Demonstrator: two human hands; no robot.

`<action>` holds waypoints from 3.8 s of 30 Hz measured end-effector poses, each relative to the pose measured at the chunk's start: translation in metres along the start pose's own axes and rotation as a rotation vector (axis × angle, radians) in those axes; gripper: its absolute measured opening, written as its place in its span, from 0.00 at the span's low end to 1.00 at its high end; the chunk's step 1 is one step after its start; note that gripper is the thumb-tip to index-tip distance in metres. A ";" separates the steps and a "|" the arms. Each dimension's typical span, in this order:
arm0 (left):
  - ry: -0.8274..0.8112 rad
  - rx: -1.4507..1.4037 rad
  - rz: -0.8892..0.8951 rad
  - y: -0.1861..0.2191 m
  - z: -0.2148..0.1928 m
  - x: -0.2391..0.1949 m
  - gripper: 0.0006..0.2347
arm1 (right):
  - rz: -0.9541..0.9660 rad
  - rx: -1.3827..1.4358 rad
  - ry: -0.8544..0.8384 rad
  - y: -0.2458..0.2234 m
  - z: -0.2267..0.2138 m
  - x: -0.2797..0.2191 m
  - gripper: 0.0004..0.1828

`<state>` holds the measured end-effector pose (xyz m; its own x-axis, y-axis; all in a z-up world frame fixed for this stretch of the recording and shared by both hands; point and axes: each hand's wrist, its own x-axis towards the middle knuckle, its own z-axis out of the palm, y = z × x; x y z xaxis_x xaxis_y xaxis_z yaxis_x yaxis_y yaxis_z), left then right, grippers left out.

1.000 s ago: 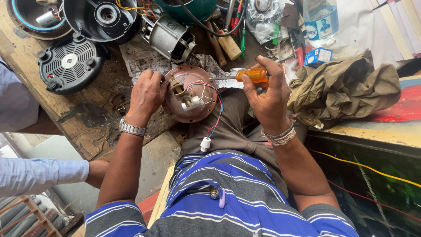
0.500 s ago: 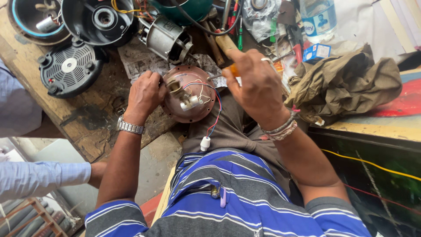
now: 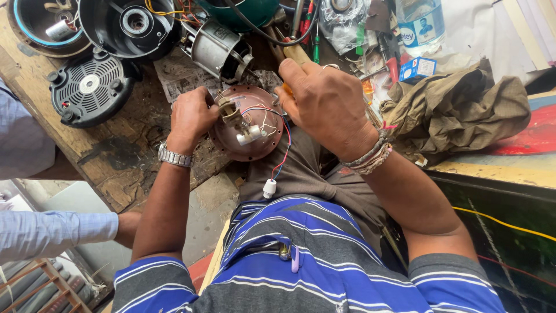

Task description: The person disassembles a ceiling fan motor, using a screwdriver to remove screws and a hammer to tap components. They separate the stator from the housing, inspect the copper windings, and then reassemble the parts.

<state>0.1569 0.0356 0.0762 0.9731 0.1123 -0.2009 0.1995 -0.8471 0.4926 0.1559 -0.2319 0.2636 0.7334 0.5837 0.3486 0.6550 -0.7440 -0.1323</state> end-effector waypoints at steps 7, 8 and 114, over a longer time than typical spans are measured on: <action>0.017 -0.042 -0.072 -0.001 0.004 0.003 0.11 | -0.082 0.026 -0.006 0.002 -0.003 0.001 0.11; 0.033 -0.052 -0.080 -0.001 0.004 0.003 0.12 | -0.080 0.017 -0.018 0.002 -0.004 0.001 0.11; 0.487 -0.086 0.669 -0.008 0.030 -0.093 0.58 | -0.233 0.129 -0.080 0.031 -0.017 0.021 0.18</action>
<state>0.0618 0.0164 0.0658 0.8262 -0.1721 0.5364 -0.4501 -0.7742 0.4449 0.1884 -0.2484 0.2829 0.5686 0.7622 0.3095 0.8219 -0.5418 -0.1759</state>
